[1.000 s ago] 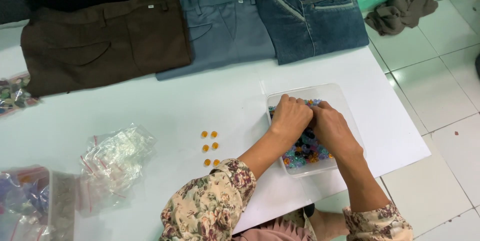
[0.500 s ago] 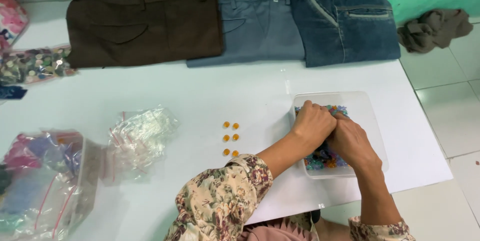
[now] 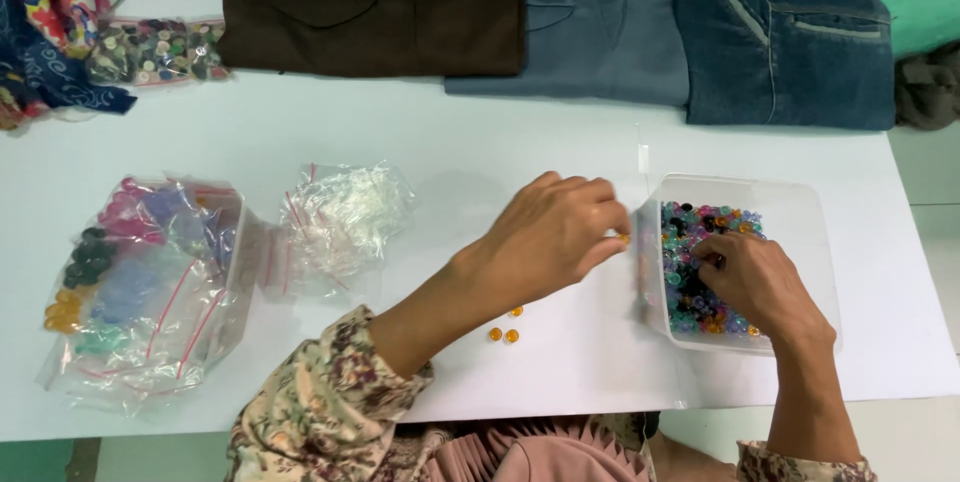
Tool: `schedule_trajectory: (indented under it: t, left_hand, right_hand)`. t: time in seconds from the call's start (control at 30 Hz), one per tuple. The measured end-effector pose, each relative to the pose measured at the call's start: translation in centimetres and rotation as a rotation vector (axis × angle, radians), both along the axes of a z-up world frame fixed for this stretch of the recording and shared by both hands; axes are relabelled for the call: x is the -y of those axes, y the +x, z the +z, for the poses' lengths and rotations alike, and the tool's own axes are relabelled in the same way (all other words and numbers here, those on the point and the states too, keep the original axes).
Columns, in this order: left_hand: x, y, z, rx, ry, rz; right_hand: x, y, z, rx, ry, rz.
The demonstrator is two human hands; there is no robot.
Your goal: Sorting and counting small colorful buttons from a container and placing them into small plastic bags
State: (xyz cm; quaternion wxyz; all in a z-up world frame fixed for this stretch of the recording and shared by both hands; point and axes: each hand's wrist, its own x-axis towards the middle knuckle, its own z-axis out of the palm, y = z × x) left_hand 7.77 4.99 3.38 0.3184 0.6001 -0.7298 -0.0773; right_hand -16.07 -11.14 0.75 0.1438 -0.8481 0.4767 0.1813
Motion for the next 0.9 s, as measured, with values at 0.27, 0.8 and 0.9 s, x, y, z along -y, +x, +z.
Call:
schedule_trajectory:
  t: [0.27, 0.8, 0.9]
  left_hand:
    - [-10.7, 5.0, -2.1, -0.216, 0.070, 0.163]
    - [-15.8, 1.9, -10.5, -0.300, 0.126, 0.375]
    - [-14.4, 1.2, -11.7, -0.233, 0.041, 0.397]
  right_hand:
    - [-1.1, -1.2, 1.2, 0.359, -0.165, 0.016]
    - [-16.3, 6.0, -3.6, 1.011, -0.019, 0.497]
    - [-16.2, 7.1, -6.1, 1.019, -0.048, 0.459]
